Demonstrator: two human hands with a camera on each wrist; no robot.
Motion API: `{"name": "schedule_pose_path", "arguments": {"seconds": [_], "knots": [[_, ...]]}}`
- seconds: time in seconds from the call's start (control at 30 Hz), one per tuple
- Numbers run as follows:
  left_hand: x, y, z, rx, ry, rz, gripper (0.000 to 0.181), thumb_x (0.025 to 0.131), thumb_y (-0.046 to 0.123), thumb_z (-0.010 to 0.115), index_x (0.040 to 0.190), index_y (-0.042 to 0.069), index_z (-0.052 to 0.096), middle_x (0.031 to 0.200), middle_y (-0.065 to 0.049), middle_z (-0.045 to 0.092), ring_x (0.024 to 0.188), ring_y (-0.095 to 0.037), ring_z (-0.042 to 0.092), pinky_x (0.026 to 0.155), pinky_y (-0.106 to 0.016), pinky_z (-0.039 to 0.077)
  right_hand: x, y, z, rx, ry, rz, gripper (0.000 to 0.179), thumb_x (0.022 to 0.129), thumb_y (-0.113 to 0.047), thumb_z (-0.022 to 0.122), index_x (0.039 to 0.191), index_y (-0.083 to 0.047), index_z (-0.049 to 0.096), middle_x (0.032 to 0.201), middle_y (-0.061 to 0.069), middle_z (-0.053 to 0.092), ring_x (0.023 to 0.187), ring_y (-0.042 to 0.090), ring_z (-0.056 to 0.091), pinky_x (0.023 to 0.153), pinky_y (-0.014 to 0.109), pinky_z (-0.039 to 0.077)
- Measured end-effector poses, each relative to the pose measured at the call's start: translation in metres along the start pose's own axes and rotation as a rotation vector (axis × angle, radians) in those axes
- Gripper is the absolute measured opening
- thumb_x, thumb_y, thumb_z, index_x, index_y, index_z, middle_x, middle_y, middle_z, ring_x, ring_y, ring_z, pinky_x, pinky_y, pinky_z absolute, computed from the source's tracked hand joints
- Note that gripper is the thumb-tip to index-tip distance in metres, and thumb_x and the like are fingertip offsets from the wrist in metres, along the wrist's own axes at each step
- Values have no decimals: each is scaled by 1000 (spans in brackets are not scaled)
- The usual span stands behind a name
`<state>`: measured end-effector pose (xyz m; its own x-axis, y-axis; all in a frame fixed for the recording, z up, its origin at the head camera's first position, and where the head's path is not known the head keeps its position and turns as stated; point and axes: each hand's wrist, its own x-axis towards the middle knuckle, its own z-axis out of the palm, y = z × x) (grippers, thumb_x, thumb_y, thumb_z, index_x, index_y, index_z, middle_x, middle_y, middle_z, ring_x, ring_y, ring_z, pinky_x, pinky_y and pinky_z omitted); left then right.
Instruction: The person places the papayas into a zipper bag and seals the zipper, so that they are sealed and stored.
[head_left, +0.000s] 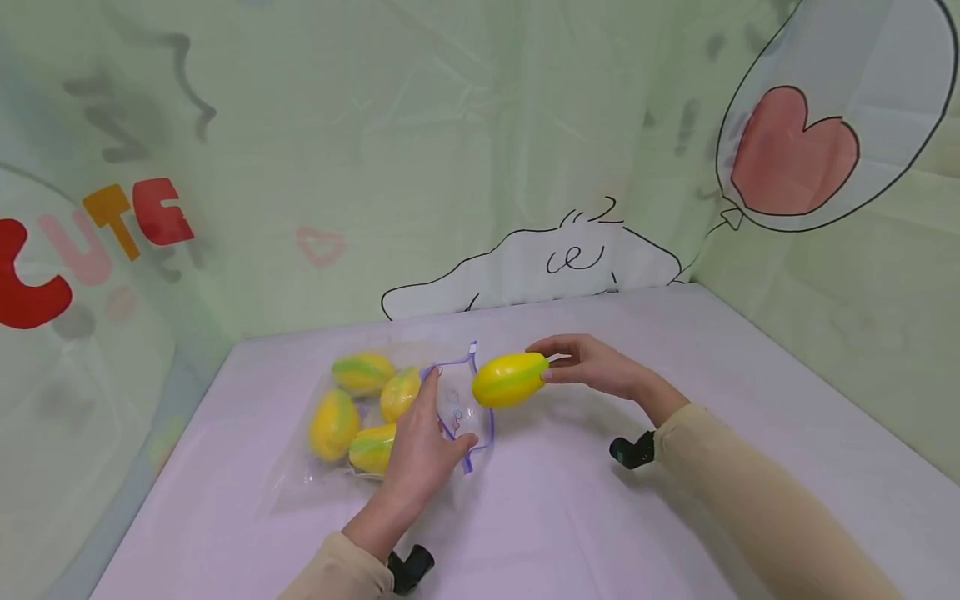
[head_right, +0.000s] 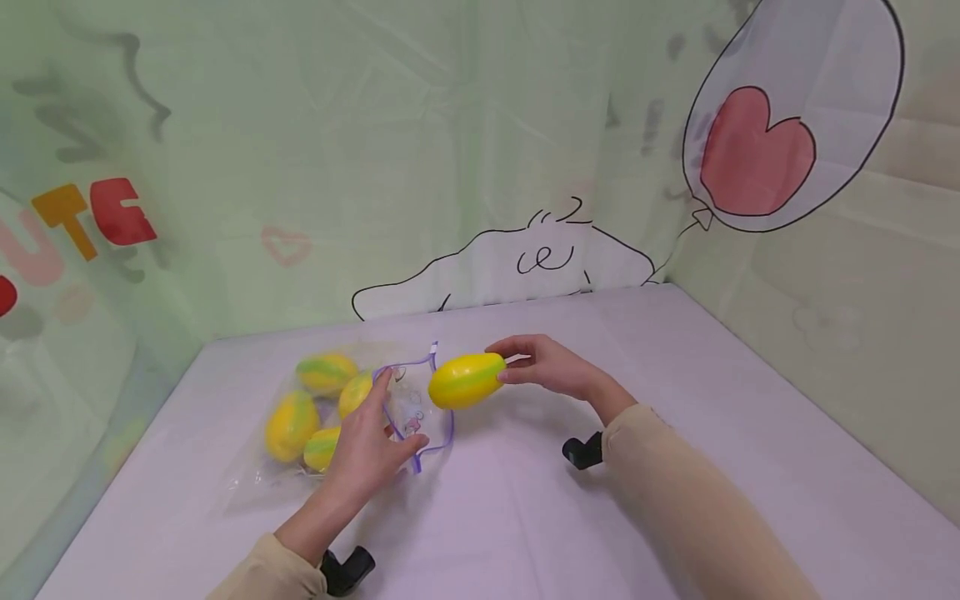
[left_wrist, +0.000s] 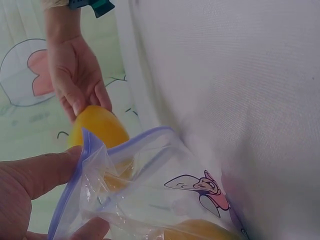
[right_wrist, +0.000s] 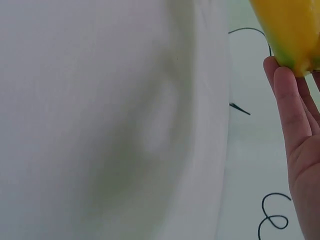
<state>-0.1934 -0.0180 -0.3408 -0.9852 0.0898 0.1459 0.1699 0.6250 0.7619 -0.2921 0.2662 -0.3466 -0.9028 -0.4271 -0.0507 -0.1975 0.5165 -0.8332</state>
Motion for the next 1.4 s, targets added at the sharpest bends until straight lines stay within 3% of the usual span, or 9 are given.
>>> {"name": "schedule_pose_path", "arguments": {"seconds": [0.57,0.93,1.17,1.4], "knots": [[-1,1,-1,11,-8,16,98,79,8,87,159,4,31,154,-20,49,139,-39,51,114,-55,44,27,-23,37,-36,-110,-13,43,95,-18,72,135,-6,63,136,13,65,123,31,65,104,40,56],[-1,3,0,37,-12,29,98,78,9,88,158,3,32,150,-22,53,134,-39,55,112,-54,47,35,-36,52,-51,-115,-28,38,94,-17,73,130,-4,64,130,12,67,118,27,68,101,37,58],[-2,3,0,42,-14,45,97,79,9,88,158,2,32,149,-22,54,133,-39,57,109,-53,50,38,-45,57,-121,-97,-57,38,98,-22,69,132,-6,67,131,10,69,119,28,68,100,38,58],[-1,5,2,64,-16,34,97,78,8,88,158,3,32,151,-20,53,135,-39,55,108,-52,51,40,-49,68,-166,-37,-57,37,101,-25,66,130,-4,68,116,10,74,90,21,70,81,29,62]]}}
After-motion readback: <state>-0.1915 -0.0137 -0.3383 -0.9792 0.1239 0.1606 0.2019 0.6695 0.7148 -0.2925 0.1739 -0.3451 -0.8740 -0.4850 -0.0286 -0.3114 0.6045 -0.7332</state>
